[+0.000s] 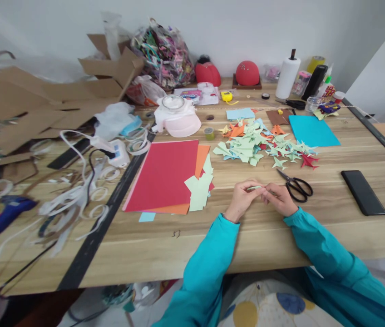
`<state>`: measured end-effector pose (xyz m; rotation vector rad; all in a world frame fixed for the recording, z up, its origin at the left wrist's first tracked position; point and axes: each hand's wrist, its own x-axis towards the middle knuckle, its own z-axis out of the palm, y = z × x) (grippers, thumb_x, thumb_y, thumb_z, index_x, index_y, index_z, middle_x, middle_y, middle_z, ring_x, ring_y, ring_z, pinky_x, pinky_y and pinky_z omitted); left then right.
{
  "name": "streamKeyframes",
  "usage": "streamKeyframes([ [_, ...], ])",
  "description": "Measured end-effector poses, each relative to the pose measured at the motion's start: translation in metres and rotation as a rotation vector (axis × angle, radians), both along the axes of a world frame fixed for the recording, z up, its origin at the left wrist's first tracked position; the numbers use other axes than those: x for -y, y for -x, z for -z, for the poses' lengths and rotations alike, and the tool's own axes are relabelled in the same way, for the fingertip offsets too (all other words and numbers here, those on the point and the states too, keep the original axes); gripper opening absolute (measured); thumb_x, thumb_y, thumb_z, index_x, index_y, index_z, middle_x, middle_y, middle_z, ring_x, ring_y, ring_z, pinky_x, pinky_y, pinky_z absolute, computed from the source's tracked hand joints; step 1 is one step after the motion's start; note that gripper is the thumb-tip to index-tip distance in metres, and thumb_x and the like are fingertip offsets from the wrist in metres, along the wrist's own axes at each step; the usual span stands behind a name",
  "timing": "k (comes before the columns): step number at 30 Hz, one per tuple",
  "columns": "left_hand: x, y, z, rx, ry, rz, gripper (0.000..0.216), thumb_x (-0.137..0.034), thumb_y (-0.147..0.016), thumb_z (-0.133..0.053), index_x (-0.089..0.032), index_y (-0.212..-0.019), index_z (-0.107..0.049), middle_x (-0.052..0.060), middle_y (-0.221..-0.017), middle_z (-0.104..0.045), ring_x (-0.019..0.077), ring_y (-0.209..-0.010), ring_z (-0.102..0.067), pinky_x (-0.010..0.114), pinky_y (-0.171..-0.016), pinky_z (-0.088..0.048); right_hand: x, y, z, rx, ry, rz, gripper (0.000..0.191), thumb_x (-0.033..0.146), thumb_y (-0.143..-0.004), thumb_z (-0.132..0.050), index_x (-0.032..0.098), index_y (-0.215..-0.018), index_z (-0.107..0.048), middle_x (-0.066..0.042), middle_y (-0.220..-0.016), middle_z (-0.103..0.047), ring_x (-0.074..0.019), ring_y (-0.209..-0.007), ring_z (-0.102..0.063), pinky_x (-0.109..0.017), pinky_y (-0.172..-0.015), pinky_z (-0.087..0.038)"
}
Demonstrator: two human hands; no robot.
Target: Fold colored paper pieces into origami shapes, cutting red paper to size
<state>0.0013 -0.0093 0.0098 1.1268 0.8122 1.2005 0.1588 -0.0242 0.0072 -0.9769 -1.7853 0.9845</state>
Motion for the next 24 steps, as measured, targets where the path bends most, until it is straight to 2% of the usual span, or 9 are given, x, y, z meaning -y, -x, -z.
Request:
streamKeyframes([
  [5, 0.000, 0.000, 0.001, 0.013, 0.008, 0.016, 0.020, -0.033, -0.064, -0.081, -0.015, -0.065, -0.072, 0.001, -0.066, -0.062, 0.0118, -0.065, -0.056, 0.024, -0.062, -0.044, 0.001, 0.000, -0.002, 0.055, -0.008, 0.008, 0.036, 0.045, -0.092, -0.048, 0.020, -0.069, -0.058, 0.001, -0.057, -0.058, -0.0113, -0.051, -0.056, -0.024, -0.051, -0.046],
  [14, -0.002, 0.003, 0.001, -0.022, -0.041, 0.002, 0.019, -0.032, -0.064, -0.080, -0.016, -0.060, -0.070, 0.000, -0.063, -0.059, 0.0107, -0.062, -0.053, 0.023, -0.059, -0.040, -0.001, -0.002, 0.000, 0.101, -0.013, -0.013, 0.038, 0.045, -0.093, -0.047, 0.020, -0.066, -0.057, 0.002, -0.052, -0.056, -0.0105, -0.048, -0.053, -0.024, -0.051, -0.043],
  [19, -0.002, -0.001, 0.006, 0.052, 0.005, -0.028, 0.016, -0.030, -0.065, -0.079, -0.016, -0.063, -0.071, 0.000, -0.065, -0.061, 0.0107, -0.065, -0.055, 0.023, -0.062, -0.042, -0.002, -0.002, 0.003, 0.035, 0.031, 0.044, 0.031, 0.043, -0.089, -0.055, 0.019, -0.071, -0.059, 0.001, -0.055, -0.058, -0.0107, -0.048, -0.055, -0.023, -0.048, -0.045],
  [24, -0.004, -0.001, 0.010, 0.069, 0.050, -0.076, 0.017, -0.032, -0.065, -0.080, -0.017, -0.071, -0.074, 0.001, -0.074, -0.066, 0.0121, -0.070, -0.059, 0.024, -0.067, -0.045, -0.003, 0.000, 0.006, -0.111, 0.090, 0.113, 0.026, 0.044, -0.083, -0.064, 0.019, -0.084, -0.063, 0.000, -0.066, -0.062, -0.0107, -0.048, -0.057, -0.024, -0.046, -0.049],
])
